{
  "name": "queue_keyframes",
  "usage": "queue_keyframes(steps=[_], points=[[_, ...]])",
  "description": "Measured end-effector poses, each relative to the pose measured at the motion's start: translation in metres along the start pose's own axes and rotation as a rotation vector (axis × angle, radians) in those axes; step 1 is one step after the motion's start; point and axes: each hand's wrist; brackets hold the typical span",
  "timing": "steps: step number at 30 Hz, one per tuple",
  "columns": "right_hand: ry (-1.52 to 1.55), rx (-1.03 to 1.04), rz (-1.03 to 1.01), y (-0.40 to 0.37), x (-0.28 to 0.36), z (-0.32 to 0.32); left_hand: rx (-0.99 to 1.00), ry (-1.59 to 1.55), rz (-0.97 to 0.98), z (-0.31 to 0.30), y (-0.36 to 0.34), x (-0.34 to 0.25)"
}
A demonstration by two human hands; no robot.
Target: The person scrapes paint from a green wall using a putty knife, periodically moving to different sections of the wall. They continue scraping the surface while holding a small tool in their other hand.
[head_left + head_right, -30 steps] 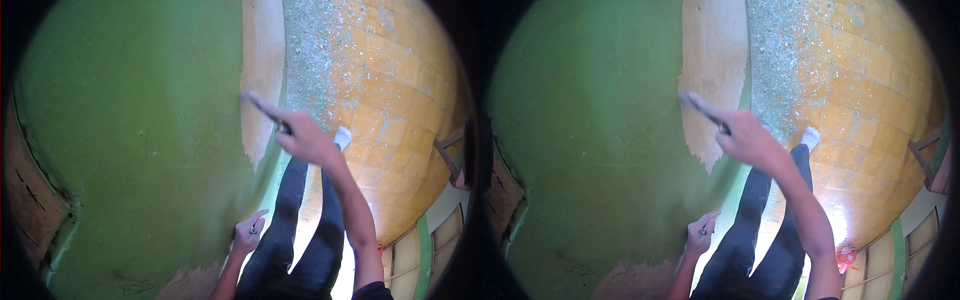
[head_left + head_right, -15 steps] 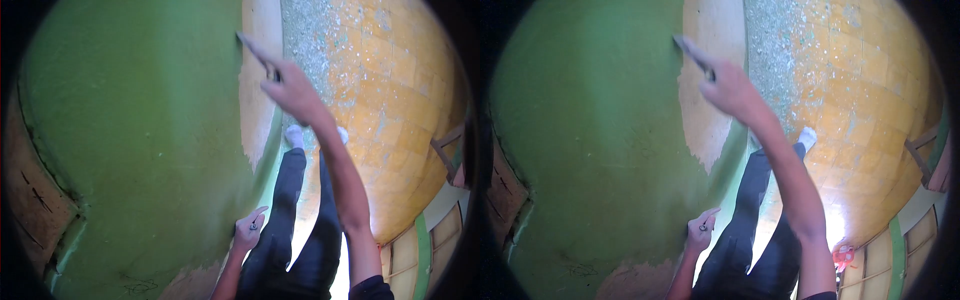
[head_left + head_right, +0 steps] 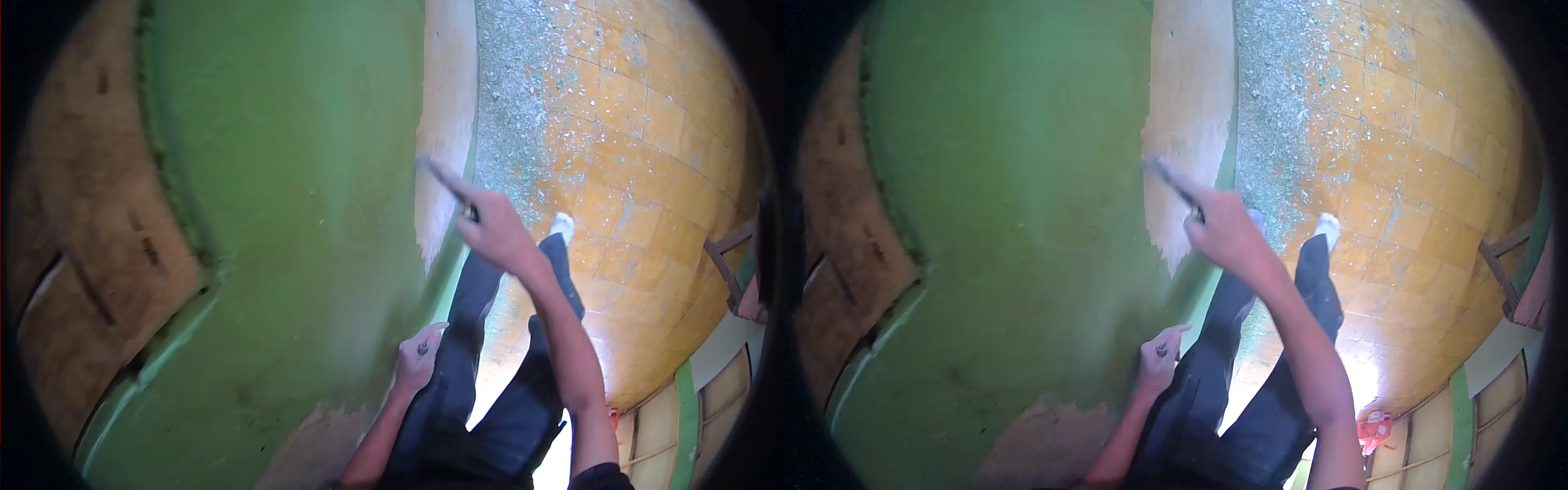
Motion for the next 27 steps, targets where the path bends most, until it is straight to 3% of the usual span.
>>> queue_keyframes(steps=[2, 6, 9, 11, 16, 18, 20, 22, 27], points=[[-0.096, 0.097, 0.225, 0.027, 0.024, -0.038, 0.016, 0.108, -0.008, -0.002, 0.001, 0.001], [-0.163, 0.112, 0.105, 0.049, 0.007, -0.064, -0.045, 0.008, -0.001, -0.001, 0.009, -0.016], [-0.093, 0.1, 0.127, 0.032, 0.017, -0.069, -0.045, 0.1, -0.115, -0.005, 0.015, -0.053], [-0.058, 0.11, 0.136, 0.026, 0.013, -0.071, -0.108, 0.061, -0.039, -0.001, 0.019, -0.07], [0.519, 0.085, 0.223, 0.028, 0.034, -0.082, -0.076, 0.049, 0.041, -0.005, 0.035, -0.121], [0.53, 0.094, 0.206, 0.032, 0.035, -0.081, -0.066, 0.083, 0.129, -0.01, 0.045, -0.136], [0.268, 0.192, 0.178, 0.035, 0.025, -0.073, -0.085, 0.137, 0.139, -0.021, 0.053, -0.148], [0.252, 0.162, 0.142, 0.022, 0.019, -0.048, -0.073, 0.131, 0.035, -0.033, 0.054, -0.148], [0.202, 0.062, 0.03, 0.017, 0.011, -0.03, -0.013, 0.216, 0.183, -0.035, 0.06, -0.139]])
Point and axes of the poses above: each hand's wrist, its own y-axis towards the middle knuckle, its own z-axis out of the palm, x = y × z, and after that the axes turned 9 degrees about x, right-handed
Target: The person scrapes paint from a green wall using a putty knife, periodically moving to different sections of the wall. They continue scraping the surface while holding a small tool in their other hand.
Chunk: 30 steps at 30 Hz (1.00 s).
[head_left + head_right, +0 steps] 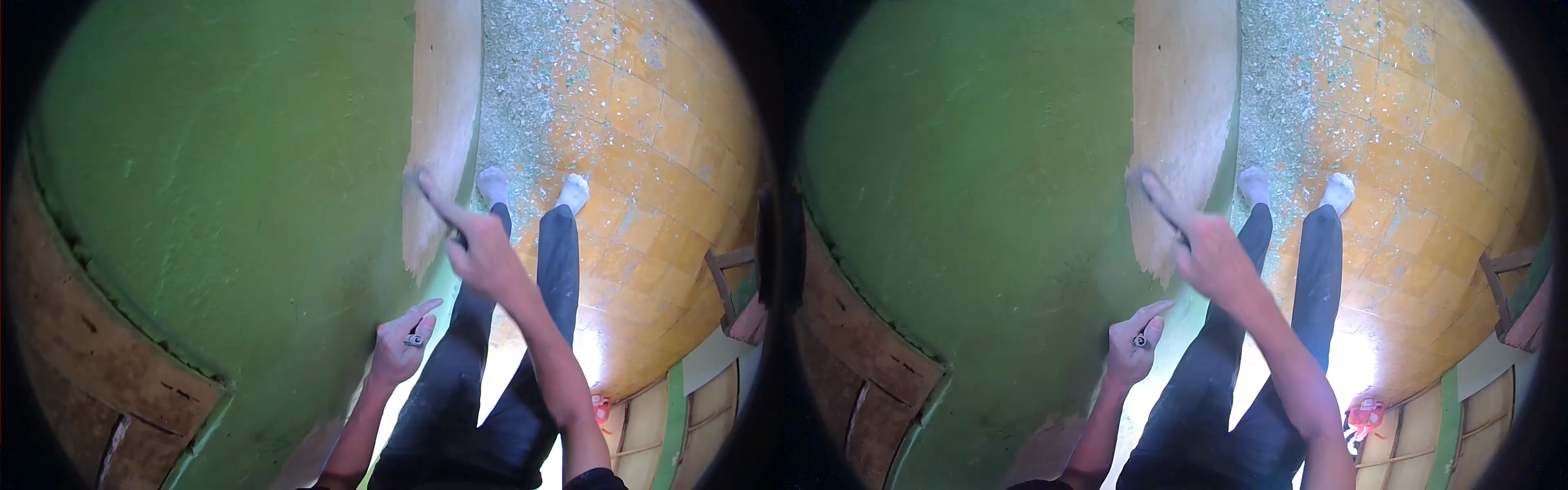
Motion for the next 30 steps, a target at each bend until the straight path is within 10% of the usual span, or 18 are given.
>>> queue_keyframes(steps=[30], points=[[0.074, 0.119, 0.045, 0.009, 0.004, -0.012, -0.029, -0.046, 0.042, 0.005, 0.008, 0.009]])
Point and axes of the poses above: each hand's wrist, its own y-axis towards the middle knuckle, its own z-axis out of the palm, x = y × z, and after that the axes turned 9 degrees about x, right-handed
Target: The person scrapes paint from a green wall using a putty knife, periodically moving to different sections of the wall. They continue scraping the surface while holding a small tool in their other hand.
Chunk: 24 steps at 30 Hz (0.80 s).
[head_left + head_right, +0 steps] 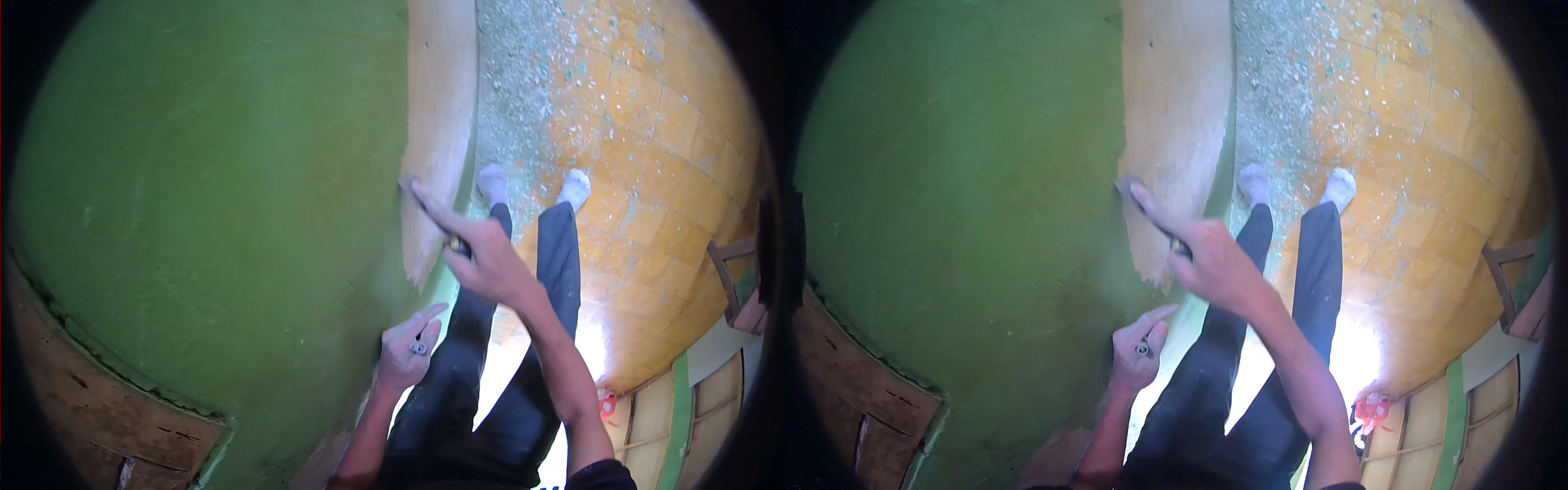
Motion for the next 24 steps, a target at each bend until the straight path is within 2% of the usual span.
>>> queue_keyframes(steps=[2, 4, 6, 7, 10, 11, 14, 16, 18, 22, 23, 24], points=[[0.02, -0.054, -0.09, 0.0, -0.006, 0.007, 0.045, -0.041, -0.085, -0.004, -0.007, -0.002], [-0.053, -0.031, 0.049, 0.022, 0.014, -0.022, 0.052, -0.017, -0.059, -0.001, -0.006, 0.001], [-0.096, 0.004, 0.06, 0.028, 0.017, -0.027, 0.041, 0.005, -0.018, -0.001, 0.001, 0.0], [-0.106, 0.017, 0.009, 0.015, 0.006, -0.02, 0.042, -0.002, -0.034, -0.002, 0.0, -0.003], [-0.176, -0.124, -0.268, 0.007, -0.007, 0.0, 0.043, -0.022, -0.051, -0.003, -0.001, -0.007], [-0.14, -0.122, -0.25, 0.011, -0.013, -0.006, 0.049, -0.016, -0.044, -0.002, -0.001, -0.005], [-0.074, 0.025, -0.008, 0.031, 0.005, -0.035, 0.053, -0.011, -0.06, -0.004, 0.0, -0.003], [-0.061, 0.053, -0.019, 0.021, 0.002, -0.029, 0.055, -0.021, -0.07, -0.004, -0.001, -0.005], [-0.074, 0.006, -0.164, 0.013, 0.0, -0.015, 0.044, -0.023, -0.05, -0.005, -0.001, -0.005], [-0.118, -0.094, -0.2, 0.043, -0.001, -0.032, 0.043, -0.037, -0.037, 0.0, -0.001, 0.002], [-0.092, -0.049, -0.088, 0.046, 0.01, -0.044, 0.042, -0.026, -0.024, 0.0, 0.002, 0.0], [-0.089, -0.042, -0.111, 0.038, 0.006, -0.036, 0.034, -0.015, -0.011, -0.001, 0.003, -0.002]])
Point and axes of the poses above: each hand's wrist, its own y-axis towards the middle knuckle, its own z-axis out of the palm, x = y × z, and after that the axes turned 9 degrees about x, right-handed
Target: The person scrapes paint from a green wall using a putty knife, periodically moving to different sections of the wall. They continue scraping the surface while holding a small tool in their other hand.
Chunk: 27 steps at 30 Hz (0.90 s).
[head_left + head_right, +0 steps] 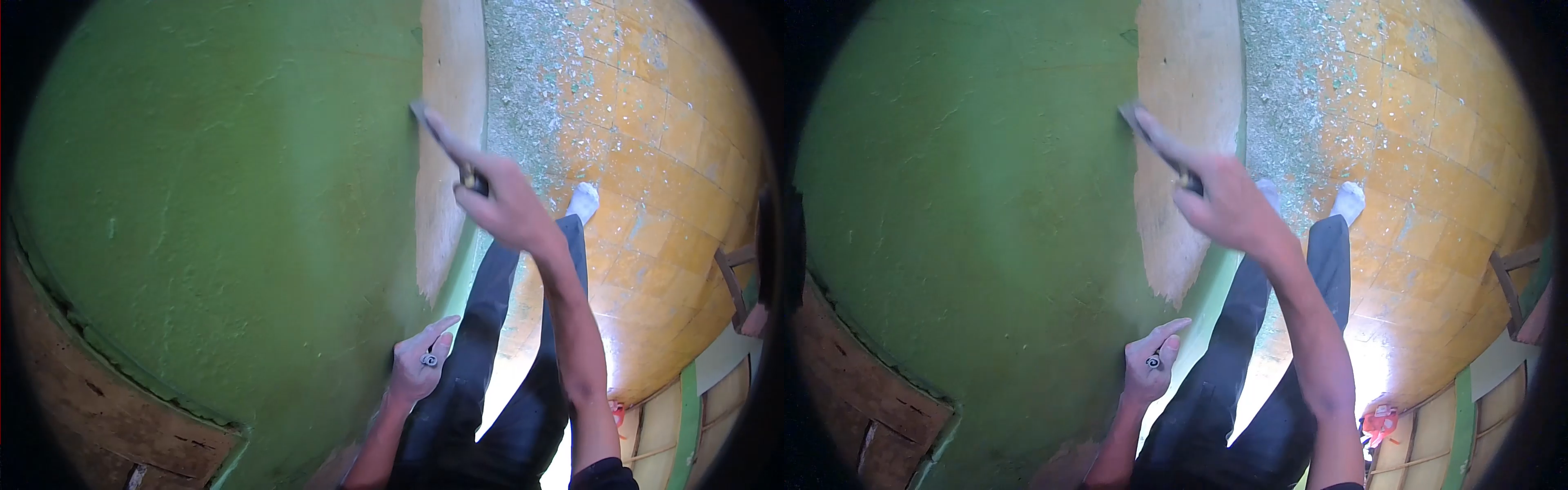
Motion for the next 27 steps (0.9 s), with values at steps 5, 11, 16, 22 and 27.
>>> queue_keyframes(steps=[5, 11, 16, 22, 27], points=[[-0.139, 0.073, 0.015, -0.014, -0.001, 0.002, 0.015, -0.013, -0.035, -0.001, -0.007, 0.0], [-0.182, -0.075, -0.1, 0.001, -0.022, 0.006, 0.028, 0.005, -0.056, 0.0, -0.002, -0.006], [-0.008, -0.012, -0.072, 0.026, 0.006, -0.028, 0.02, -0.005, -0.049, 0.001, 0.0, -0.004], [-0.06, -0.112, -0.233, 0.02, -0.018, -0.007, 0.059, -0.027, -0.193, -0.007, 0.003, -0.018], [-0.152, 0.002, 0.028, 0.046, 0.005, -0.055, 0.02, -0.02, -0.104, -0.003, 0.003, -0.013]])
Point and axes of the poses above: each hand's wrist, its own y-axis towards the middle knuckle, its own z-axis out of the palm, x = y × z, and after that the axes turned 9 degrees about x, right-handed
